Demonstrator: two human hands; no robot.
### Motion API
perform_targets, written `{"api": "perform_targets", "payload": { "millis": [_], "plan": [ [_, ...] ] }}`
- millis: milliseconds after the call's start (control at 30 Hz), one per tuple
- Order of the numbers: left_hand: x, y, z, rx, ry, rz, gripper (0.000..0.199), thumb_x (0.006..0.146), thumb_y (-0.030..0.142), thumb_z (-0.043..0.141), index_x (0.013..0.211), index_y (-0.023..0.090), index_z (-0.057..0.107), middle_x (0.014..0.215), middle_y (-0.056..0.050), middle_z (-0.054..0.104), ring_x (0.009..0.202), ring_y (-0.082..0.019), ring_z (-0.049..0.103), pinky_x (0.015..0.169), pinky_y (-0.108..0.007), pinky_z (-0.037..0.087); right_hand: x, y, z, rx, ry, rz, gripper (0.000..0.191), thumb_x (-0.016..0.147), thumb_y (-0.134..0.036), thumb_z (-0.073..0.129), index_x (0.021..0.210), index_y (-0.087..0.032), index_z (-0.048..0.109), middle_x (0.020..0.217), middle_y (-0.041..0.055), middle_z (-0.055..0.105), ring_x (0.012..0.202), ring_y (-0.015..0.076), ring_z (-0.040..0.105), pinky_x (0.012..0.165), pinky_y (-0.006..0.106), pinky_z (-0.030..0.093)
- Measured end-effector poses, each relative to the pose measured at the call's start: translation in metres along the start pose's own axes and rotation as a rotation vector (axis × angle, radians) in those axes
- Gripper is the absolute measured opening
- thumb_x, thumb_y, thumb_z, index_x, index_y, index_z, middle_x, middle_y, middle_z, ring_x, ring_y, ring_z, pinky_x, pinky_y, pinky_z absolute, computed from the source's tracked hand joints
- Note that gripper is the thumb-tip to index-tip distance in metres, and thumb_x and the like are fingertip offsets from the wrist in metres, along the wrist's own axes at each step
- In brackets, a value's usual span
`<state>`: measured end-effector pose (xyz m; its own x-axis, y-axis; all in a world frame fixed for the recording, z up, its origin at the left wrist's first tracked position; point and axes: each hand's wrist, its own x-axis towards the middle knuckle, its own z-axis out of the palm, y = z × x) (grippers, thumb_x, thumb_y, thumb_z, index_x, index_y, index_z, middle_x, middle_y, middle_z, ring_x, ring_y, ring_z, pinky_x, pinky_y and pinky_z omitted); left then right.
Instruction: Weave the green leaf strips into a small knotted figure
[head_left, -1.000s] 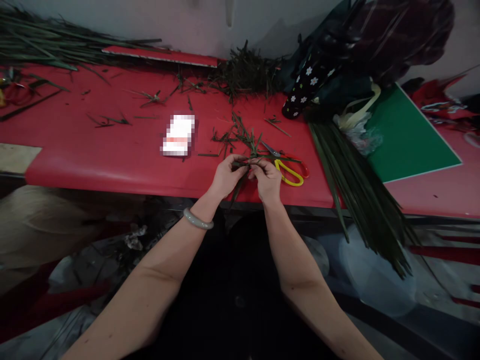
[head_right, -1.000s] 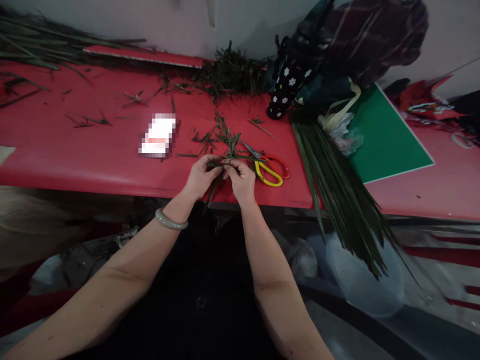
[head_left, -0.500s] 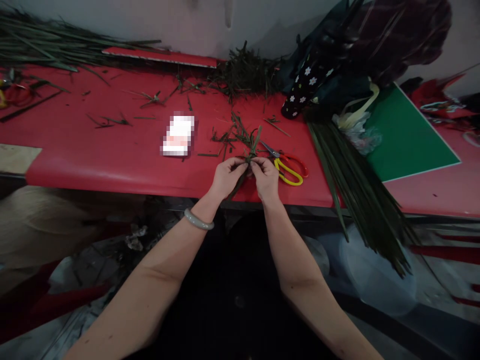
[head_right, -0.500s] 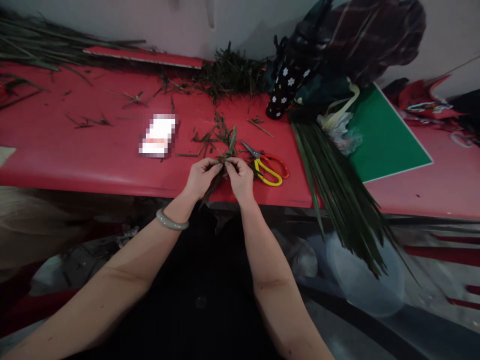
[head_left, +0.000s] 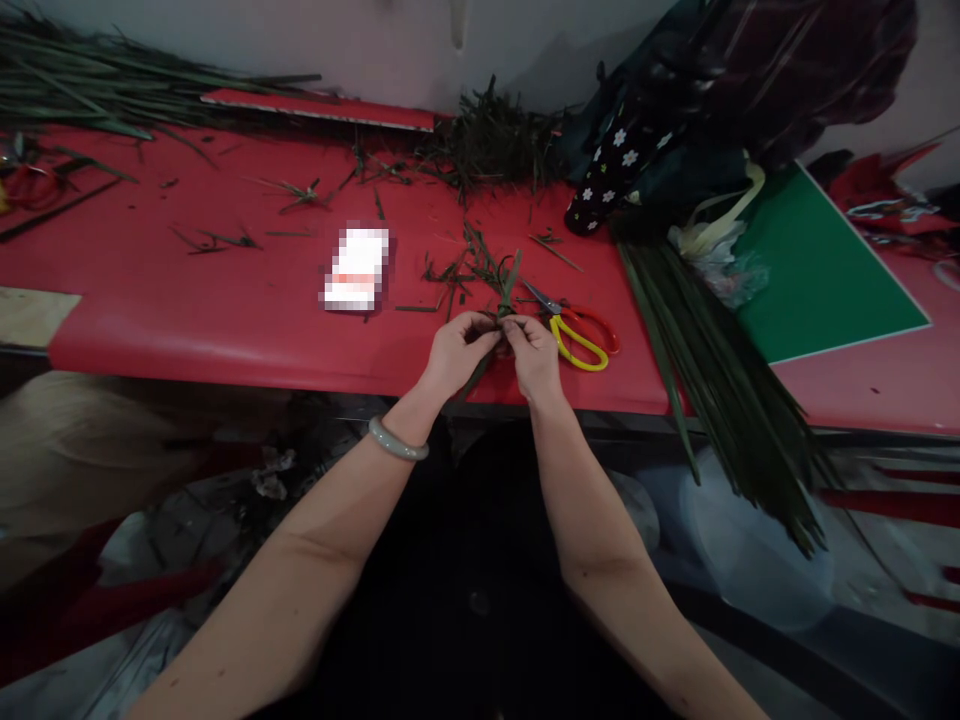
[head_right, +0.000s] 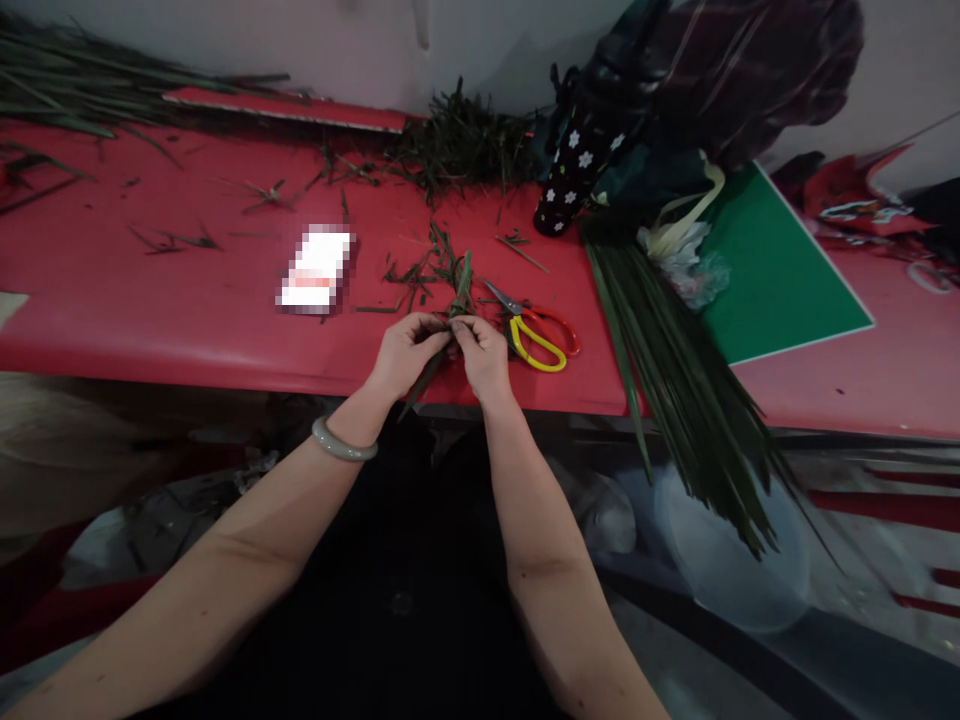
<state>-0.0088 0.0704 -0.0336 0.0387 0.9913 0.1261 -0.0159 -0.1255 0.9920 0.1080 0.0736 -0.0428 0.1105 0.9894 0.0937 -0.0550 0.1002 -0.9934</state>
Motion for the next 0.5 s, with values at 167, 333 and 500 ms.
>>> {"api": "perform_targets", "payload": {
  "millis": [167, 333, 500],
  "plan": [
    [0.0008, -0.0028, -0.0011, 0.010, 0.028, 0.037, 0.019, 0.068, 0.019, 0.061, 0.086, 0.016, 0.061, 0.082, -0.004, 0.064, 0.074, -0.011, 0.058, 0.073, -0.027, 0.046, -0.0012, -0.0008, -0.0001, 0.018, 0.012, -0.013, 0.013, 0.070, -0.032, 0.059, 0.077, -0.020, 0.062, 0.053, -0.0057, 0.055, 0.044, 0.0067, 0.049, 0.045, 0.021, 0.043],
    [-0.0004, -0.0044, -0.0036, 0.081, 0.100, 0.170, 0.006, 0.067, 0.019, 0.062, 0.072, 0.017, 0.064, 0.082, -0.003, 0.062, 0.081, -0.012, 0.057, 0.079, -0.029, 0.045, -0.0011, -0.0007, -0.0005, -0.036, 0.010, -0.008, 0.016, 0.069, -0.030, 0.059, 0.080, -0.020, 0.063, 0.060, -0.0047, 0.059, 0.046, 0.0066, 0.049, 0.047, 0.022, 0.044],
    [-0.0001, -0.0061, -0.0044, 0.085, 0.108, 0.188, 0.006, 0.067, 0.024, 0.064, 0.069, 0.018, 0.064, 0.080, -0.002, 0.061, 0.080, -0.012, 0.057, 0.078, -0.029, 0.045, 0.0000, -0.0004, -0.0001, -0.043, 0.010, -0.017, 0.015, 0.068, -0.031, 0.059, 0.078, -0.020, 0.063, 0.069, -0.0034, 0.061, 0.047, 0.0063, 0.050, 0.049, 0.023, 0.046]
  ]
}}
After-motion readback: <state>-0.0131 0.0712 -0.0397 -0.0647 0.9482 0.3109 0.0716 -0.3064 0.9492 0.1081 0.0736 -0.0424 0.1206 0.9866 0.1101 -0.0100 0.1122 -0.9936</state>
